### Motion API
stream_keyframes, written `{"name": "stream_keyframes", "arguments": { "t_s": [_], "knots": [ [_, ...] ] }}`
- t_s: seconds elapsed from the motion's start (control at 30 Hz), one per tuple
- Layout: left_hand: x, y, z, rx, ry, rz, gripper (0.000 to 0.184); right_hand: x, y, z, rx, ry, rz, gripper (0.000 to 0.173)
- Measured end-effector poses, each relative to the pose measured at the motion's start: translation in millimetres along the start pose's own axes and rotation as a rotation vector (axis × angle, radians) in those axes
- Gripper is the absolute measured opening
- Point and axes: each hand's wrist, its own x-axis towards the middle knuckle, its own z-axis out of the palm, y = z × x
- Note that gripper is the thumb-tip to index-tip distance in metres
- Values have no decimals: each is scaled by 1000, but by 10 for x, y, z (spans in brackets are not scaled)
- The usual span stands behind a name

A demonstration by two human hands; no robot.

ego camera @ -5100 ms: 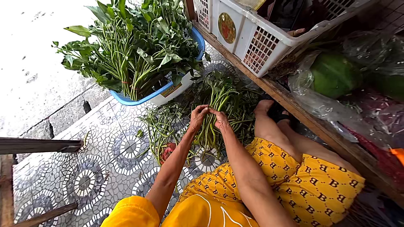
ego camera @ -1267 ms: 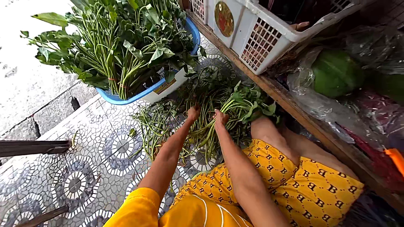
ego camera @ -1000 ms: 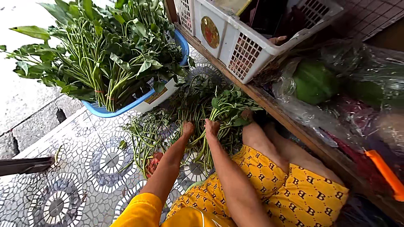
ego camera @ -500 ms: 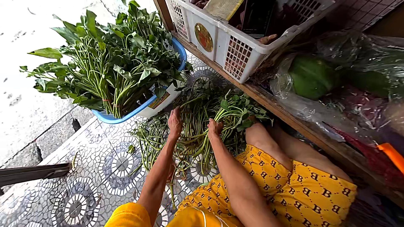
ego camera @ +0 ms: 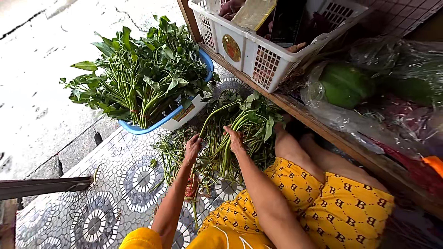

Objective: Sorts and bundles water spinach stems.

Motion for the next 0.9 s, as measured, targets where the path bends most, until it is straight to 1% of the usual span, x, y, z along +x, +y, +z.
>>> {"name": "stream_keyframes", "arguments": {
  "t_s": [0.1, 0.2, 0.37, 0.47, 0.53, 0.57, 0.6, 0.63, 0.67, 0.7, 0.73, 0.77, 0.8, 0.87, 0.9],
  "knots": [
    [-34, -78, 39, -47, -82, -78, 29, 2, -31, 10, 84, -37, 12, 26],
    [-40, -162, 12, -55, -107, -128, 29, 19, -61, 8, 122, -13, 28, 19],
    [16, -311, -87, -65, -59, -164, 29, 49, 59, -99, 4, 107, 21, 20],
    [62, -471, -203, -60, -50, -219, 29, 48, 61, -100, 8, 143, 39, 21],
    [32, -590, -313, -60, 12, -266, 30, 45, 36, -81, 37, 179, 59, 20],
    [4, -670, -386, -53, 85, -301, 30, 42, 33, -82, 46, 193, 65, 21],
    [-12, -760, -474, -6, 176, -335, 30, 44, 29, -85, 47, 214, 64, 20],
    [-16, -848, -563, 113, 277, -372, 30, 54, 31, -93, 40, 228, 56, 20],
    [-15, -901, -652, 319, 342, -426, 33, 63, 38, -107, 33, 235, 45, 20],
    [-14, -884, -712, 529, 338, -485, 47, 69, 53, -119, 23, 248, 35, 20],
    [15, -844, -721, 663, 307, -501, 66, 77, 77, -132, 12, 258, 32, 20],
    [90, -768, -674, 739, 262, -465, 75, 94, 103, -140, 4, 264, 26, 19],
    [205, -679, -584, 781, 201, -386, 72, 113, 131, -147, -5, 274, 24, 19],
    [506, -542, -328, 758, 1, -193, 48, 121, 180, -156, -40, 291, 26, 23],
    [665, -490, -153, 685, -123, -126, 39, 122, 183, -150, -76, 296, 27, 25]
  ]
}}
